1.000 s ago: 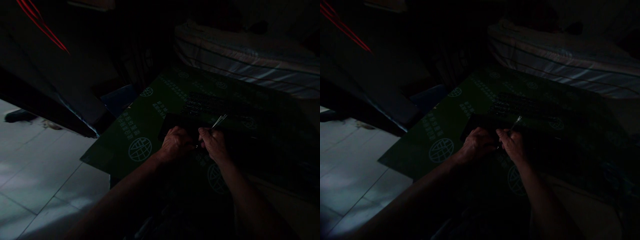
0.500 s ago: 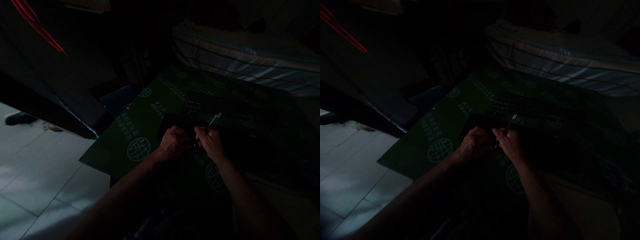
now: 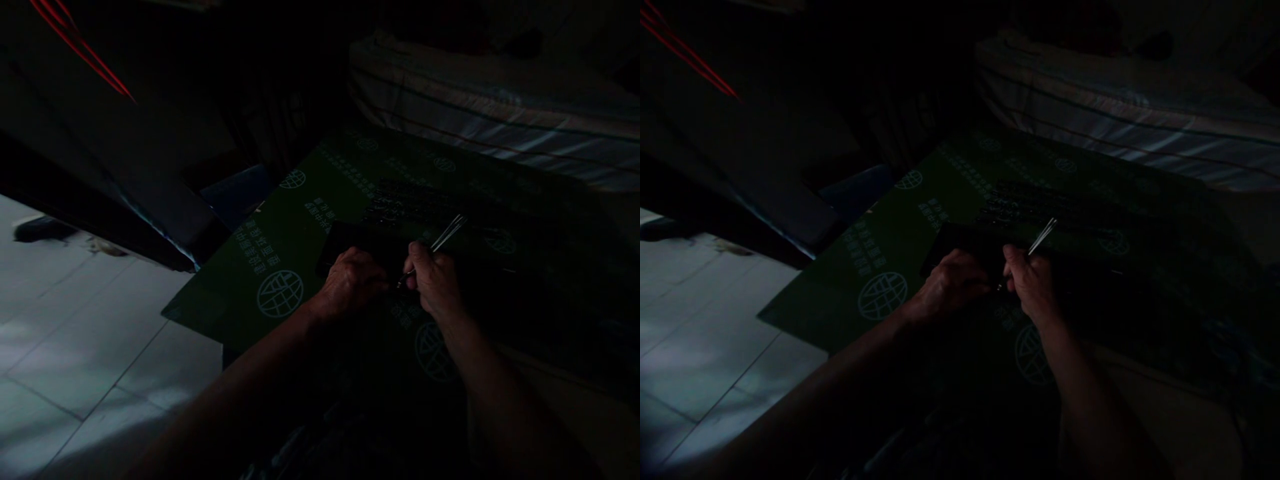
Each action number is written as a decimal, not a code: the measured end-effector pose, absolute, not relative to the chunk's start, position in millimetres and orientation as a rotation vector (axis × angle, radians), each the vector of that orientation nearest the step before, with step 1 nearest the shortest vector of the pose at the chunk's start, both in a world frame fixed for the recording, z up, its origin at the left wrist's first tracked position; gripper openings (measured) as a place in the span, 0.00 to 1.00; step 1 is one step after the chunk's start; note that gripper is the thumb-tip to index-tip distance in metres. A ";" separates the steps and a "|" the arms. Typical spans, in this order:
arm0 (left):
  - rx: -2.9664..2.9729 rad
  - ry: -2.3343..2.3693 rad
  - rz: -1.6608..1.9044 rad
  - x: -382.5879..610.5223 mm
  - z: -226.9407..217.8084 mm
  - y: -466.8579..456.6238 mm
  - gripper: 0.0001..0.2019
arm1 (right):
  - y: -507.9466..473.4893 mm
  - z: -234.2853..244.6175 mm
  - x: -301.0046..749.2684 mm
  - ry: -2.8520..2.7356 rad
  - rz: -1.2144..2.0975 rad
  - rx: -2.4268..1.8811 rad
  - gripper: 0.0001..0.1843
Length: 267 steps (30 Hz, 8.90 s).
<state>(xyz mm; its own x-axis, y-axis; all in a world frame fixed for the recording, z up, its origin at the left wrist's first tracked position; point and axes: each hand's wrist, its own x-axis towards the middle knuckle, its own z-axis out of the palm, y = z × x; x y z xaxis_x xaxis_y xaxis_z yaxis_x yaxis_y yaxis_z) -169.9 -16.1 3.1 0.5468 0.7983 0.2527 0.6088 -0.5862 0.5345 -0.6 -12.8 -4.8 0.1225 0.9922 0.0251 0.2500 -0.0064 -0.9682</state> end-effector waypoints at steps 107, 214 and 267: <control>1.808 1.273 1.011 -186.8 4.7 -17.1 0.11 | 79.7 -8.6 82.4 -2.325 0.045 -1.735 0.10; 2.046 1.271 0.988 -184.5 -1.7 -14.8 0.10 | -51.0 34.8 61.1 -1.306 1.170 -1.496 0.16; 2.392 1.128 0.761 -103.6 -10.8 -25.1 0.16 | -51.8 10.7 37.0 -1.834 0.553 -1.704 0.22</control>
<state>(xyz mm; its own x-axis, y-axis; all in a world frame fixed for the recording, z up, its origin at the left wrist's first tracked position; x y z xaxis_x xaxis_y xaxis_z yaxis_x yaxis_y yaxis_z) -103.6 -25.1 -10.8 0.5291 0.7911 0.3070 0.5809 -0.6014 0.5485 37.0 -51.8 10.7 -0.0256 0.9916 0.1269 0.7558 0.1023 -0.6468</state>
